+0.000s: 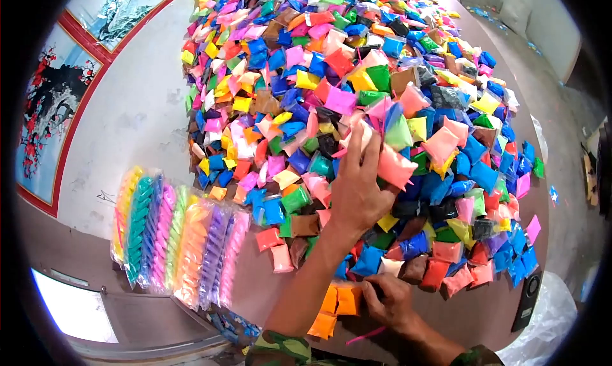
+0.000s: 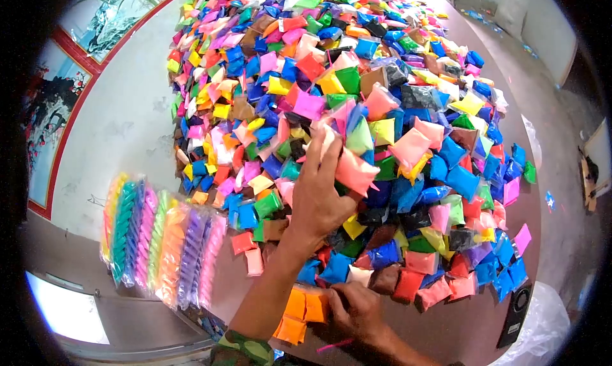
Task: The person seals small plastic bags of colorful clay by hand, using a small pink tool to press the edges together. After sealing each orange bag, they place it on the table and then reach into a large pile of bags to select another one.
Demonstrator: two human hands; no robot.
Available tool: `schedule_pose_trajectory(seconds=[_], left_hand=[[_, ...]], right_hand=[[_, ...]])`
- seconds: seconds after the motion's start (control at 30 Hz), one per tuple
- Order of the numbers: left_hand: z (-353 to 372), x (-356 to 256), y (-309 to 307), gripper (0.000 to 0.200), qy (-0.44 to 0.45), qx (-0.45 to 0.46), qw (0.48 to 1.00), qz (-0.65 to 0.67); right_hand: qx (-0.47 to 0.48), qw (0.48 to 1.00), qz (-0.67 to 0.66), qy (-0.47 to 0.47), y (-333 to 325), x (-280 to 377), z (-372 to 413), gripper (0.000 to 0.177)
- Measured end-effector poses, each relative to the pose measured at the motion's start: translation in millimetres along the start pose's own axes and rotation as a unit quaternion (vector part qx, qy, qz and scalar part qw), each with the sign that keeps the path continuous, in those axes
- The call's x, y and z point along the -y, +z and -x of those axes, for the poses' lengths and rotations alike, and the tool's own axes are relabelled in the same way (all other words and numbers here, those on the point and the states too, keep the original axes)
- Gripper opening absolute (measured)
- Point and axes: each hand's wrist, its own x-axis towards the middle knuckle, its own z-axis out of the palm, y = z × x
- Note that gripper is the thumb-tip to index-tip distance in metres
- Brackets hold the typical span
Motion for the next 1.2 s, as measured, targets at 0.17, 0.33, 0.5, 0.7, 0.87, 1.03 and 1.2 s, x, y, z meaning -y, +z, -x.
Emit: schedule_pose_trajectory(seconds=[0.17, 0.33, 0.5, 0.7, 0.87, 1.03, 1.2], left_hand=[[31, -2, -12, 0.082, 0.019, 0.033, 0.997, -0.067], [58, 5, -28, 0.074, 0.038, 0.044, 0.985, -0.162], [72, 32, -37, 0.058, 0.013, 0.037, 0.984, -0.171], [73, 55, -45, 0.045, -0.017, 0.01, 0.986, -0.164], [73, 73, -53, 0.036, -0.068, 0.02, 0.991, -0.115], [61, 80, -60, 0.033, -0.073, 0.025, 0.995, -0.07], [46, 105, -63, 0.031, -0.052, 0.029, 0.993, -0.104]], right_hand=[[-0.005, 1.0, 0.01, -0.018, -2, 3, -1, 0.007], [-0.013, 1.0, 0.01, -0.026, -1, 3, -1, 0.008], [-0.016, 1.0, 0.005, -0.023, 0, 2, -1, 0.008], [-0.003, 1.0, 0.001, 0.004, -1, 0, 1, 0.012], [-0.002, 1.0, 0.002, 0.004, -1, 1, 1, 0.012], [-0.001, 1.0, -0.002, 0.019, -2, 4, 0, 0.012], [-0.007, 1.0, -0.009, 0.016, 1, -2, 1, 0.011]])
